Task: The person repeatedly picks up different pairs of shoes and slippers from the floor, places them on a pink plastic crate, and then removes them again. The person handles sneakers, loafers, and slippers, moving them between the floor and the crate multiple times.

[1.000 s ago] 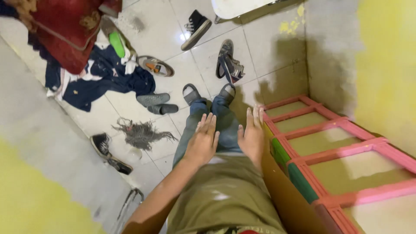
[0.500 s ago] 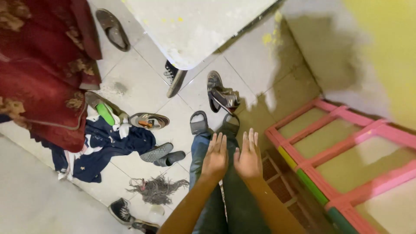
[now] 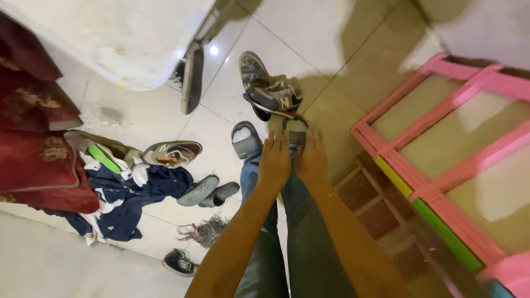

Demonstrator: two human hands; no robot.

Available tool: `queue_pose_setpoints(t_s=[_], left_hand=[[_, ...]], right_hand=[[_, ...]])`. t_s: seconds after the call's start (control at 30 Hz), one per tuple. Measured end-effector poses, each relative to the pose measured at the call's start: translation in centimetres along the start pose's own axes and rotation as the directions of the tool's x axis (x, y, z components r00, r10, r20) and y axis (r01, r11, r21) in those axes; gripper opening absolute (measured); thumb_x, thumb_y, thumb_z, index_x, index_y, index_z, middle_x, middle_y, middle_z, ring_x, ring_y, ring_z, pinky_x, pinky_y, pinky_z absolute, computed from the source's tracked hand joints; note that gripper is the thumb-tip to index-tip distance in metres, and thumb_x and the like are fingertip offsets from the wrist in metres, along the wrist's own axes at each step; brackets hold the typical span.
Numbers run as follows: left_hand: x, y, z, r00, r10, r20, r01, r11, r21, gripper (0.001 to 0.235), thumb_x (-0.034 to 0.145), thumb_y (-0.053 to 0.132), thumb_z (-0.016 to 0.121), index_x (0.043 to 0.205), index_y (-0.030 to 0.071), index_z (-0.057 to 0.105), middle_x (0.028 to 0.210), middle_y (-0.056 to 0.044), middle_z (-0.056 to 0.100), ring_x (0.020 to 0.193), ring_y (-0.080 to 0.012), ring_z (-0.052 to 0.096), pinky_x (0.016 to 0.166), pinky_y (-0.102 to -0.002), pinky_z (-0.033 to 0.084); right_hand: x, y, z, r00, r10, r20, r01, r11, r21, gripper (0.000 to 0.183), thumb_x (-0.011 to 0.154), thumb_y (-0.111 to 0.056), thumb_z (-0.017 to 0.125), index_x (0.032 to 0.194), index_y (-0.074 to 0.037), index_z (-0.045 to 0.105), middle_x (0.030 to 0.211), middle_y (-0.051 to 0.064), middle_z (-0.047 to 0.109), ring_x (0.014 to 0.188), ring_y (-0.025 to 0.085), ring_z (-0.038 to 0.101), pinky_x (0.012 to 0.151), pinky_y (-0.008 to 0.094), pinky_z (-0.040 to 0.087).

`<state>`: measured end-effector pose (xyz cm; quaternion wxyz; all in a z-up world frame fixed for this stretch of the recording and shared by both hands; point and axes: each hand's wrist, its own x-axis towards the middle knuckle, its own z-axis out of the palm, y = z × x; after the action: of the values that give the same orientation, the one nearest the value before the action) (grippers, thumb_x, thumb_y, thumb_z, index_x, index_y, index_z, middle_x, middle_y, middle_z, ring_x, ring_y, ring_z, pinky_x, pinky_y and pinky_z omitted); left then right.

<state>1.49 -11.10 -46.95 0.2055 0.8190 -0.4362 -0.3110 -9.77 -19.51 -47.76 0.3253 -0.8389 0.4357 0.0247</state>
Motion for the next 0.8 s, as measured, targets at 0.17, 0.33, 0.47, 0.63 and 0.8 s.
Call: queue_pose_setpoints(t_s=[0.17,0.33,0.47,0.63,0.8], left_hand=[[3.3,-2.9,5.3,0.992,0.008,0.129,-0.021,0.995,0.102,0.061,0.088,0.008,0.056,0.147,-0.004,0.045,0.157,-0.023,0.042,0.146,-0.0452,0.038,0.118,-0.052,0.036],[5.6,-5.6,9.2,0.982,-0.008,0.186,-0.025,0.985,0.172,0.060,0.094,0.005,0.057,0.152,-0.003,0.042,0.161,-0.022,0.036,0.150,-0.0427,0.032,0.122,-0.050,0.034],[7.2,-7.2,10.5,0.948,-0.089,0.305,0.017,0.973,0.229,0.068,0.086,0.003,0.057,0.151,-0.003,0.039,0.161,-0.021,0.034,0.151,-0.0412,0.028,0.121,-0.049,0.031],[7.3,-8.8,12.1,0.957,-0.102,0.273,0.032,0.968,0.248,0.061,0.094,0.004,0.055,0.153,-0.002,0.040,0.163,-0.021,0.034,0.154,-0.0401,0.027,0.123,-0.050,0.031],[6.2,-9.6,13.0,0.961,-0.099,0.257,0.023,0.959,0.281,0.060,0.094,0.004,0.056,0.151,-0.001,0.042,0.163,-0.021,0.035,0.155,-0.0420,0.027,0.123,-0.050,0.032]], right_hand=[[3.5,4.8,5.9,0.942,0.262,0.212,-0.281,0.958,0.062,0.065,0.088,-0.011,0.061,0.149,0.002,0.042,0.147,0.030,0.049,0.130,0.051,0.050,0.105,0.054,0.046],[6.8,10.8,11.8,0.963,0.154,0.220,-0.180,0.978,0.102,0.058,0.089,-0.013,0.068,0.143,-0.001,0.048,0.139,0.027,0.057,0.127,0.048,0.055,0.106,0.052,0.047],[9.6,13.1,14.4,0.981,0.029,0.192,-0.074,0.970,0.233,0.058,0.087,-0.010,0.075,0.139,-0.001,0.050,0.132,0.028,0.059,0.123,0.048,0.056,0.102,0.050,0.049],[12.9,12.6,15.7,0.968,0.075,0.239,-0.172,0.893,0.416,0.063,0.084,-0.002,0.073,0.141,0.000,0.046,0.130,0.026,0.060,0.122,0.043,0.060,0.099,0.048,0.052],[13.5,12.7,16.0,0.920,0.204,0.334,-0.286,0.933,0.217,0.055,0.080,-0.007,0.081,0.127,-0.001,0.054,0.122,0.026,0.062,0.113,0.046,0.058,0.092,0.051,0.051]])
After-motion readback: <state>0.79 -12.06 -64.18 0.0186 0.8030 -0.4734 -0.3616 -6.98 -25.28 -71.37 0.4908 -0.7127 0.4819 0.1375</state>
